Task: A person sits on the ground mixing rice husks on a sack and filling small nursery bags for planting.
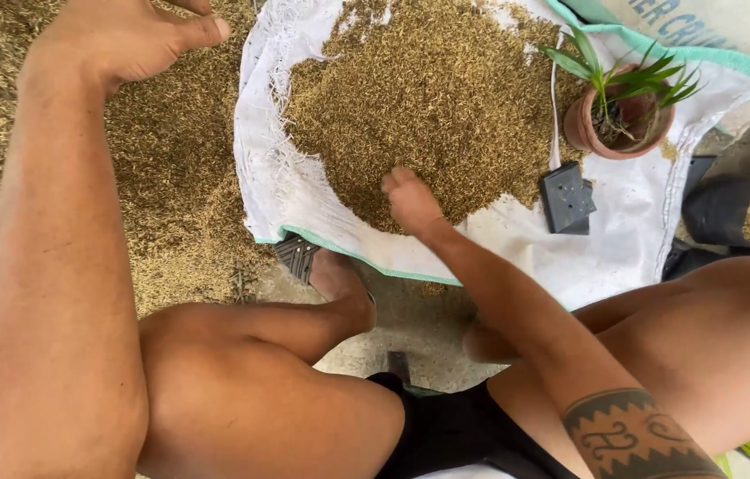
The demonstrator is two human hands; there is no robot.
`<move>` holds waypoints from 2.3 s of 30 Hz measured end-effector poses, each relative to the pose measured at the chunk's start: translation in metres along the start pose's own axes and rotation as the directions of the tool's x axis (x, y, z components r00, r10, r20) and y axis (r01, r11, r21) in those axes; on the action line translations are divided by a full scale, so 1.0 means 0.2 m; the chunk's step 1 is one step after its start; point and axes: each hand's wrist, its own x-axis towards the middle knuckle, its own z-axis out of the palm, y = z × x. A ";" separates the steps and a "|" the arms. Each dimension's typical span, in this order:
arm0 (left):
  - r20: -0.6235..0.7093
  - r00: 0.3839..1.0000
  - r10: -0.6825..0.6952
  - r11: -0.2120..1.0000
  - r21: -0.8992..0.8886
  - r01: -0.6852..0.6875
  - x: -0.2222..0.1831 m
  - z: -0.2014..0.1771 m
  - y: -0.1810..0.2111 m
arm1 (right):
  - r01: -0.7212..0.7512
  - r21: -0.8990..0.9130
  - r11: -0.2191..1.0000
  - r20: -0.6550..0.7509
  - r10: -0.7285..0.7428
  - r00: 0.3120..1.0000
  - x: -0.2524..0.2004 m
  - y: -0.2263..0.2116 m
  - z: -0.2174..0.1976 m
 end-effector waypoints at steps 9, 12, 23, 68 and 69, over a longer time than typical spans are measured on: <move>0.044 0.995 0.094 0.995 0.013 -0.094 -0.05 0.00 0.13 | -0.034 0.511 0.859 -0.569 0.367 0.736 0.13 0.39 -0.40; 0.032 0.988 0.152 0.986 0.064 -0.154 -0.01 0.04 0.13 | -0.002 0.497 0.868 -0.640 0.368 0.674 0.14 0.42 -0.40; 0.269 0.948 0.171 0.975 0.091 -0.202 0.23 0.55 0.16 | -0.295 0.953 0.069 0.000 0.973 0.229 -0.24 0.49 -0.14; -0.225 0.942 -0.249 0.792 -0.607 0.064 0.12 1.84 0.44 | -0.472 0.769 0.431 -0.308 0.897 0.317 -0.09 0.56 -0.20; -0.158 0.946 -0.285 0.819 -0.553 0.154 0.10 1.88 0.43 | -0.401 0.794 0.457 -0.299 0.868 0.397 -0.13 0.58 -0.19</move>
